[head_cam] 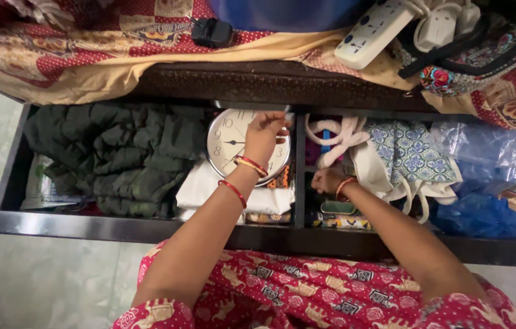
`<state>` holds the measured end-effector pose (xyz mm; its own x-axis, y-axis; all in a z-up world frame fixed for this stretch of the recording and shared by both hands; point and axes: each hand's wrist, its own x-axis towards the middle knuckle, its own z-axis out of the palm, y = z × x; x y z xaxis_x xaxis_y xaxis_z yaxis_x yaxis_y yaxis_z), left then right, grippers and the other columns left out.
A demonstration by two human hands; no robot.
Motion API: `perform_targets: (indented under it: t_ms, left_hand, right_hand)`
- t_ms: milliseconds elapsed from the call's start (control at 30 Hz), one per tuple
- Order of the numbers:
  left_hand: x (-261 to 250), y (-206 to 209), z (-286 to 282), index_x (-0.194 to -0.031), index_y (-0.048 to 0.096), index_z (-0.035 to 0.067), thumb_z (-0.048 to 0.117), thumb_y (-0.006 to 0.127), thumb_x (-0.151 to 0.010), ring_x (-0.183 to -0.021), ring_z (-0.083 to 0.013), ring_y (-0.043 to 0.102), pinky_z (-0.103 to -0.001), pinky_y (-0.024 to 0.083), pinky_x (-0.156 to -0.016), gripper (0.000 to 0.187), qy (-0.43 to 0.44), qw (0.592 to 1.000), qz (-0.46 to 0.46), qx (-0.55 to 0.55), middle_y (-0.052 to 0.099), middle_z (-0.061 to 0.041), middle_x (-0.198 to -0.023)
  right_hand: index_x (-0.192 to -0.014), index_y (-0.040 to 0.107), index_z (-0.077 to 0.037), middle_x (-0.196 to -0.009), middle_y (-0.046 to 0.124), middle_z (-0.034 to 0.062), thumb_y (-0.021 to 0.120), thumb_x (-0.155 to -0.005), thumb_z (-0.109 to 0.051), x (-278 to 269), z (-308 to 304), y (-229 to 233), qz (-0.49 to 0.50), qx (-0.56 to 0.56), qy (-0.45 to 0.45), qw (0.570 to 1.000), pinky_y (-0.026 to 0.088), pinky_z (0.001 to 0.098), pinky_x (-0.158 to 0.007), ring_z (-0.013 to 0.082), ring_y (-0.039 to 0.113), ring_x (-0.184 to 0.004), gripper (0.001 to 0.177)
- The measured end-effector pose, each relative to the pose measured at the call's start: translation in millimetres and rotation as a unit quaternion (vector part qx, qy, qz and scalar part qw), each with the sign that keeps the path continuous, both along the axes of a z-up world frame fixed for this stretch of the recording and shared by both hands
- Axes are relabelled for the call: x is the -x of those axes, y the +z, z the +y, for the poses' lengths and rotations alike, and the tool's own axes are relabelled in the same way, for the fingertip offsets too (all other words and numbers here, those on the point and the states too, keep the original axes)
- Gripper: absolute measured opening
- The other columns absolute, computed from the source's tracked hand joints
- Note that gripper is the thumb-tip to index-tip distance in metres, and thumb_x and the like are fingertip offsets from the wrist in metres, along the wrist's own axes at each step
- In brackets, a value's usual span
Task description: The person organizes items in an open drawer by picking up and placing various objects such as a charger, gloves, a hairbrush, a plastic bag, a pink basket, a rolled paper, a small bag, and a glue gun. The person moves items around within the drawer and places some on the surface above the drawer.
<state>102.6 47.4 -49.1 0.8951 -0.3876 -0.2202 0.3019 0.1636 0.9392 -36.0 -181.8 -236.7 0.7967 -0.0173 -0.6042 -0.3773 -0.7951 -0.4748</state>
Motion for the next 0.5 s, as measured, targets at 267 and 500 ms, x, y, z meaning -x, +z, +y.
perform_targets:
  t_ms: [267, 500]
  left_hand:
    - [1, -35, -9, -0.114, 0.07, 0.001, 0.013, 0.066, -0.094, -0.079, -0.0165, 0.068, -0.032, 0.056, -0.071, 0.024, -0.118, 0.987, -0.097, -0.056, 0.076, -0.007, -0.094]
    - [26, -45, -35, -0.132, 0.056, 0.002, 0.015, 0.083, -0.074, -0.103, -0.0233, 0.068, -0.035, 0.058, -0.089, 0.066, -0.283, 0.939, -0.192, 0.027, 0.07, -0.015, -0.113]
  right_hand:
    - [-0.107, 0.068, 0.001, -0.083, 0.074, 0.0125, 0.064, -0.1, -0.017, -16, -22, 219, -0.19, -0.237, -0.119, 0.945, 0.054, 0.0329, -0.074, 0.0203, 0.073, -0.075, 0.02]
    - [-0.115, 0.06, -0.002, -0.093, 0.068, 0.0066, 0.056, -0.105, -0.013, 13, -6, 362, -0.305, -0.463, -0.229, 0.8, 0.059, 0.0428, -0.086, 0.0244, 0.071, -0.087, 0.015]
